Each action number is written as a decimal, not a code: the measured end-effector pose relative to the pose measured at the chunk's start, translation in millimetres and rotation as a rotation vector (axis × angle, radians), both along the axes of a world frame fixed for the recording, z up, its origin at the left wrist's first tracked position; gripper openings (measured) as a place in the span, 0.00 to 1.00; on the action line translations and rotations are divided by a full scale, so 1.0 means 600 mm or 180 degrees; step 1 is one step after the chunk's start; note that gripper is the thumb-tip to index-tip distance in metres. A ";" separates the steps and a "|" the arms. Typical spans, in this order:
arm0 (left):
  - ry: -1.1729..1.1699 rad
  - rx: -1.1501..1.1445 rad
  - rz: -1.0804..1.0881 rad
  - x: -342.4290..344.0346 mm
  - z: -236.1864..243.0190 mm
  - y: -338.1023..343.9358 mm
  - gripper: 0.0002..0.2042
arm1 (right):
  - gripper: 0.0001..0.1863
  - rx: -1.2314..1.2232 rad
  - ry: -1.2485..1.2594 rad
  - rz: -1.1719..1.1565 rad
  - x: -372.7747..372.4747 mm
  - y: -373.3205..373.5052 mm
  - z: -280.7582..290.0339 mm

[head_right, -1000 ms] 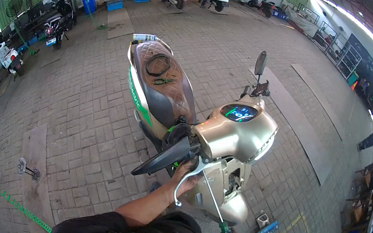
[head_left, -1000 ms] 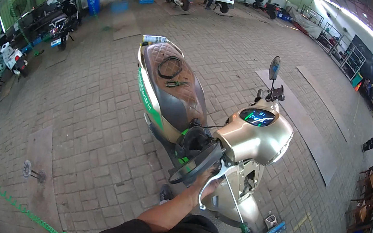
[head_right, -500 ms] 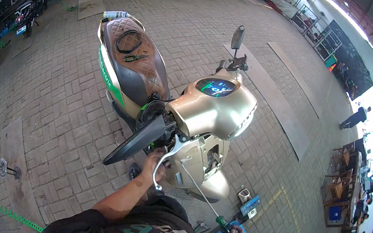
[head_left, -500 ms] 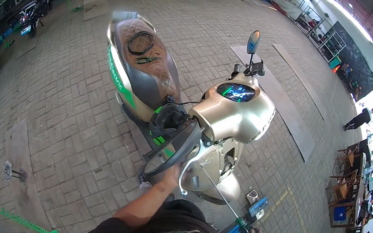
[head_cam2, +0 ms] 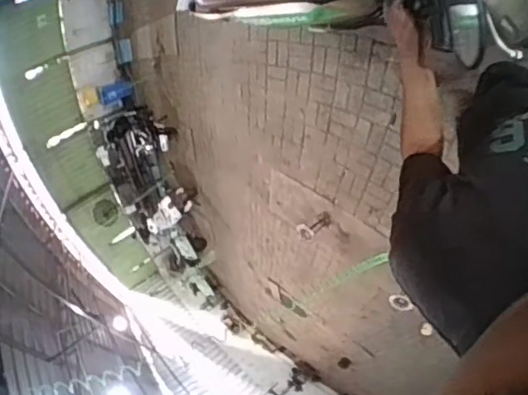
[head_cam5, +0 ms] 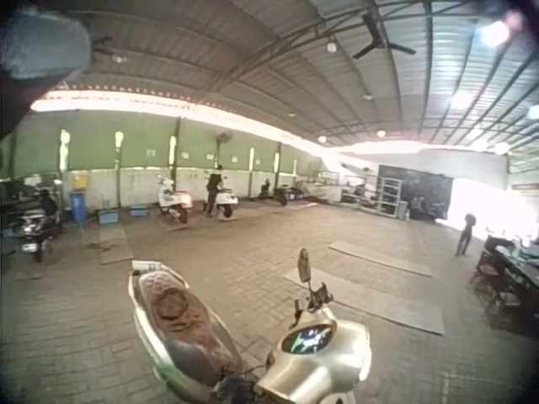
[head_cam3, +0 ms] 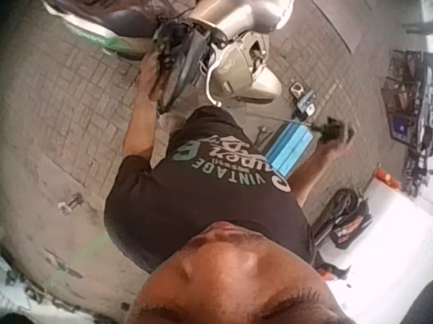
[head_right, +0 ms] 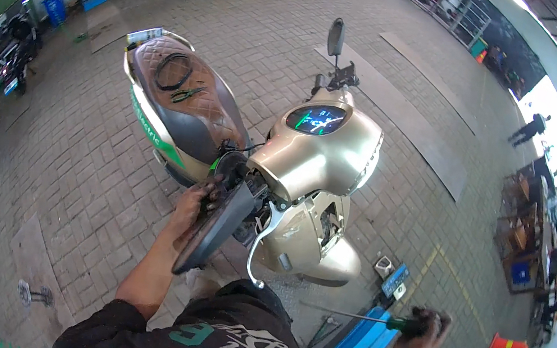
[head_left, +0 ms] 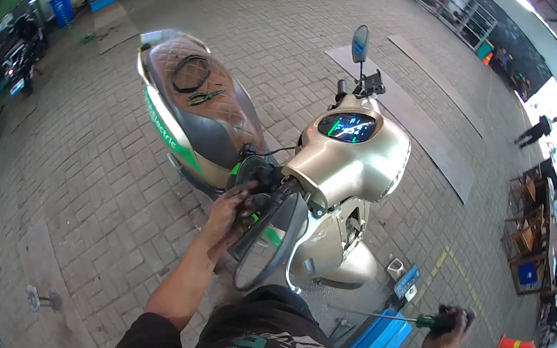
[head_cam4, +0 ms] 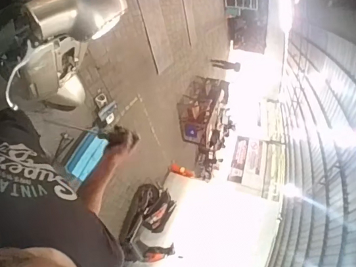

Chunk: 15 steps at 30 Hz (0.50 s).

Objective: The person disassembles a scooter's handlebar using a screwdriver and pliers. They remove screws from the housing, detach a side mirror, and use pliers to grip and pull components inside the handlebar mechanism.

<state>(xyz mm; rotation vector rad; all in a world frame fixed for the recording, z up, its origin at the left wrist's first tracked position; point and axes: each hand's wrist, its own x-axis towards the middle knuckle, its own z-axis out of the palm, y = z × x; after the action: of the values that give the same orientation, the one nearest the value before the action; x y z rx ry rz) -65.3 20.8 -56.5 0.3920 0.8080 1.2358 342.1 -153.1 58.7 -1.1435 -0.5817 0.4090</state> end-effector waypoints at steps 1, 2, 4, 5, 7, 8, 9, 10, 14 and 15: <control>-0.0025 -0.0009 -0.0089 0.002 0.007 0.015 0.13 | 0.08 -0.0546 -0.0408 0.0094 -0.012 0.006 -0.009; 0.0150 -0.0179 -0.0339 0.007 0.012 0.029 0.14 | 0.11 -0.0967 -0.0715 0.0088 -0.085 0.027 0.017; 0.0483 -0.0555 -0.0732 0.019 0.020 0.047 0.19 | 0.13 -0.1561 -0.1512 0.0928 -0.188 0.071 0.040; 0.0467 -0.0566 -0.0861 0.030 0.020 0.052 0.19 | 0.15 -0.1800 -0.1983 0.1261 -0.223 0.094 0.037; 0.0744 -0.0042 -0.1391 0.022 0.021 0.061 0.23 | 0.20 -0.1658 -0.3182 0.1768 -0.324 0.171 0.055; 0.0713 -0.0033 -0.1516 0.016 0.026 0.072 0.23 | 0.21 -0.1797 -0.3120 0.1915 -0.360 0.200 0.056; 0.1195 0.0183 -0.2001 0.012 0.042 0.080 0.25 | 0.22 -0.1941 -0.3057 0.2059 -0.382 0.218 0.054; 0.1672 0.0435 -0.2429 0.013 0.059 0.090 0.27 | 0.21 -0.1718 -0.3131 0.2089 -0.385 0.235 0.033; 0.1926 0.0429 -0.3171 0.031 0.043 0.102 0.29 | 0.15 -0.1561 -0.3122 0.2114 -0.389 0.249 0.010; 0.1921 0.0571 -0.3293 0.034 0.045 0.103 0.29 | 0.14 -0.1548 -0.3076 0.2083 -0.388 0.247 0.006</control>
<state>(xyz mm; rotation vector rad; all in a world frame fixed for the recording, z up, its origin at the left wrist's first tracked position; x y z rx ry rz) -45.0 82.4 -29.4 1.1889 0.8143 0.1955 109.3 -4.7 62.4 -1.5896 -1.8022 0.5592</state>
